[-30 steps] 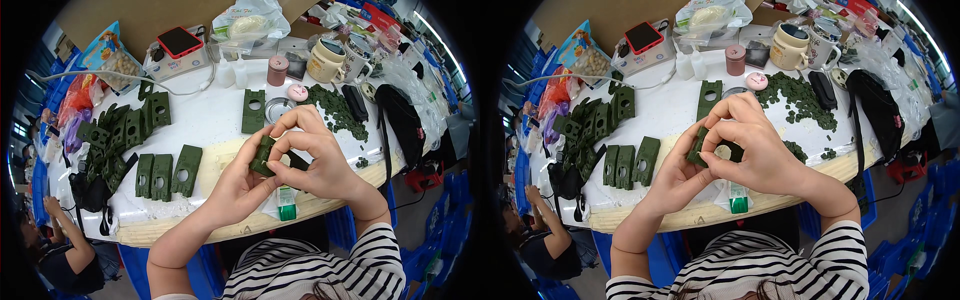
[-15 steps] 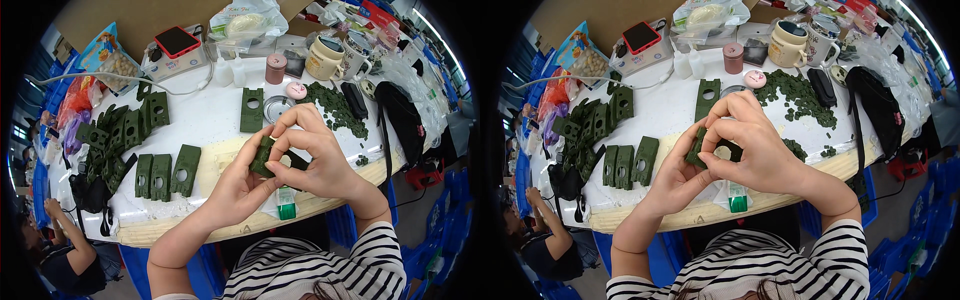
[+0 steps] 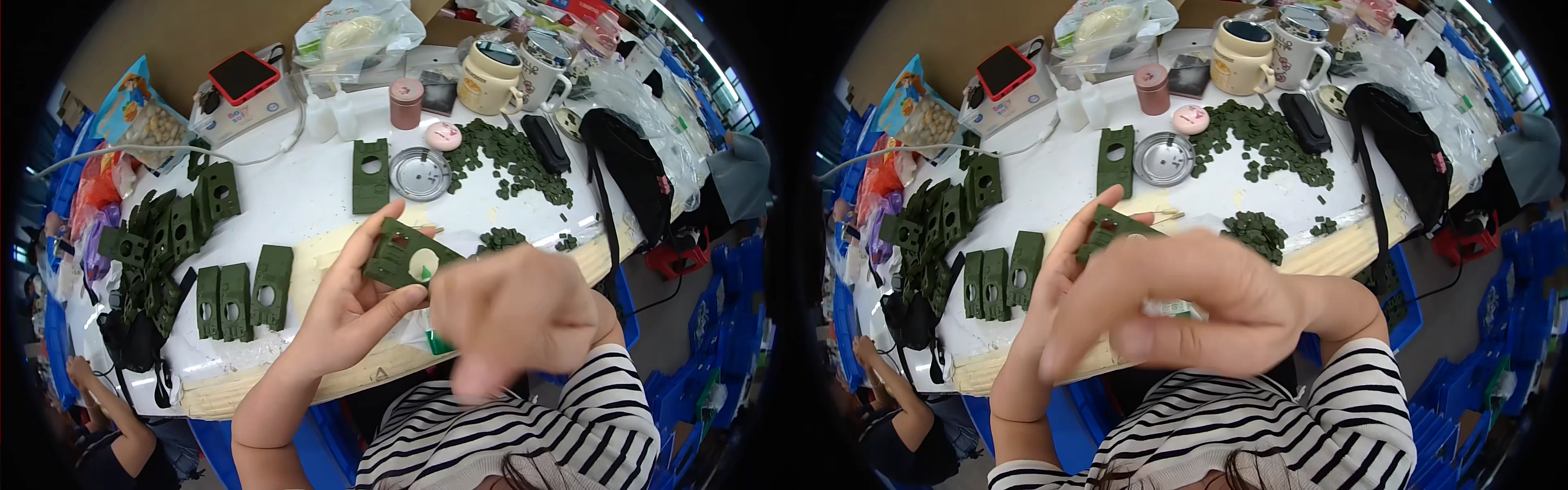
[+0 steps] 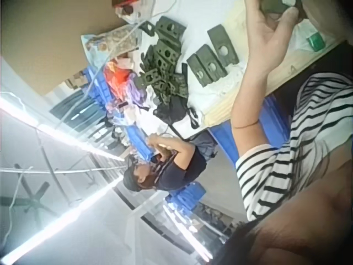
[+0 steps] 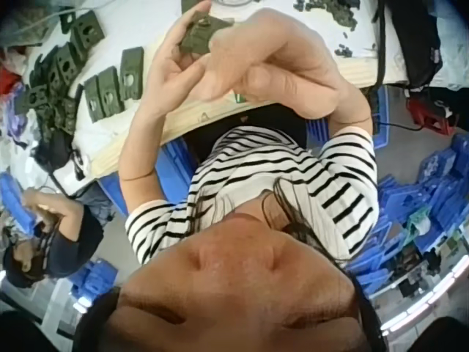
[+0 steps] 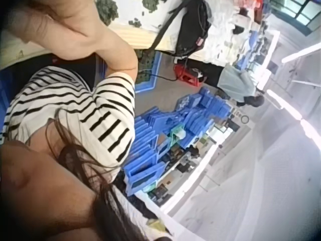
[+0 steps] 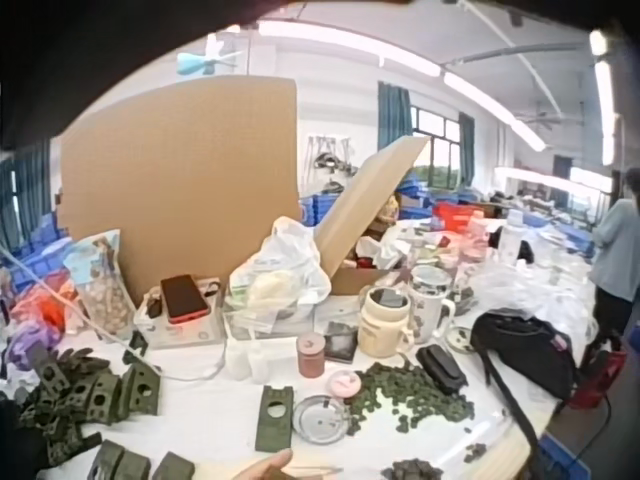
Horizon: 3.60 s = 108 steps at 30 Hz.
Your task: The person is applying glue and assembling various plastic parts to build toy tank models at a factory workstation.
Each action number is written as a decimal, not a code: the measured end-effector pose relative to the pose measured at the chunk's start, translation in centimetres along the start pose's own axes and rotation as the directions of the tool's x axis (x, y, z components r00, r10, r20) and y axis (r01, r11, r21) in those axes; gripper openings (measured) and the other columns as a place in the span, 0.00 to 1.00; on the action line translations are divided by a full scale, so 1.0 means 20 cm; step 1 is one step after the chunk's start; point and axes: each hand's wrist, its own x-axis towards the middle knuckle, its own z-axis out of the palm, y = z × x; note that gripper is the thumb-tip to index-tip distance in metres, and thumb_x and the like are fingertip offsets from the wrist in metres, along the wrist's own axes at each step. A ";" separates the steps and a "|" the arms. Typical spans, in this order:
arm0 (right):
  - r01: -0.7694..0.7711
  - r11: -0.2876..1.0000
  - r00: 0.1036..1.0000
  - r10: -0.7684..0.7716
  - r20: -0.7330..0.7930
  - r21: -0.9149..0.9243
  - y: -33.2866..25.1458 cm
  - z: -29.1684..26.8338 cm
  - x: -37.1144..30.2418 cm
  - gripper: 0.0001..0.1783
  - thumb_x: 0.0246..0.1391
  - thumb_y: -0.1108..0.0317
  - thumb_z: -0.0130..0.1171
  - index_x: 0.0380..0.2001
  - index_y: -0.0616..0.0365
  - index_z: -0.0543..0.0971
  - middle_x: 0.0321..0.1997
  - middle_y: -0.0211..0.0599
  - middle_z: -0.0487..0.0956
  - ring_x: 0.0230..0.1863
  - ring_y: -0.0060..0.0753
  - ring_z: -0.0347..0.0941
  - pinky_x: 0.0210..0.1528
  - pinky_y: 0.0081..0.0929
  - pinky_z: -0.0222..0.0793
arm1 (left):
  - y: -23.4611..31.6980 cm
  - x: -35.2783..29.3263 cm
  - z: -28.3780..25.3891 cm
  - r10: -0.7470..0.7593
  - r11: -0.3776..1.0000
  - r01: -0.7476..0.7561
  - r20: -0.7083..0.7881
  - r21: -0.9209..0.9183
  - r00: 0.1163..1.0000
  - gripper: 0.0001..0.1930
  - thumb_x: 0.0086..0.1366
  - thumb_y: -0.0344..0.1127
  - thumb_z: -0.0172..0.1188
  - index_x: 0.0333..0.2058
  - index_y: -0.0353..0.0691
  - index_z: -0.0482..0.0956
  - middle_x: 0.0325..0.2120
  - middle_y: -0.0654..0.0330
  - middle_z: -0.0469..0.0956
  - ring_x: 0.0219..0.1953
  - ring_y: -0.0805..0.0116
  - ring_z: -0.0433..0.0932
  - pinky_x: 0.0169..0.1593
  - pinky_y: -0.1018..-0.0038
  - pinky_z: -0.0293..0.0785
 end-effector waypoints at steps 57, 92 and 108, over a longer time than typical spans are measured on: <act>-0.633 0.276 0.769 0.336 -0.544 -0.723 0.11 -0.69 -0.49 0.07 0.47 0.70 0.61 0.26 0.65 0.77 0.18 0.35 0.75 0.21 0.24 0.70 0.26 0.23 0.65 | -0.02 0.01 0.03 0.092 0.994 -0.090 -0.033 0.062 0.995 0.35 0.60 0.22 0.54 0.63 0.34 0.47 0.56 0.43 0.62 0.53 0.58 0.71 0.49 0.68 0.77; -0.300 0.952 0.932 0.307 -0.192 0.065 0.24 -0.17 0.18 0.08 0.52 0.74 0.59 0.35 0.67 0.76 0.31 0.36 0.80 0.33 0.20 0.76 0.37 0.16 0.72 | 0.03 0.02 -0.07 -0.024 0.976 -0.013 -0.166 -0.217 0.986 0.28 0.71 0.53 0.29 0.59 0.37 0.55 0.48 0.50 0.69 0.42 0.58 0.75 0.48 0.58 0.75; -0.391 0.902 0.905 0.413 -0.099 0.181 0.26 -0.20 0.17 0.08 0.53 0.74 0.57 0.37 0.66 0.76 0.37 0.41 0.79 0.37 0.25 0.78 0.40 0.20 0.74 | 0.06 0.04 -0.12 -0.018 0.985 -0.011 -0.169 -0.169 0.985 0.25 0.70 0.44 0.37 0.63 0.42 0.51 0.49 0.47 0.69 0.40 0.59 0.76 0.41 0.64 0.77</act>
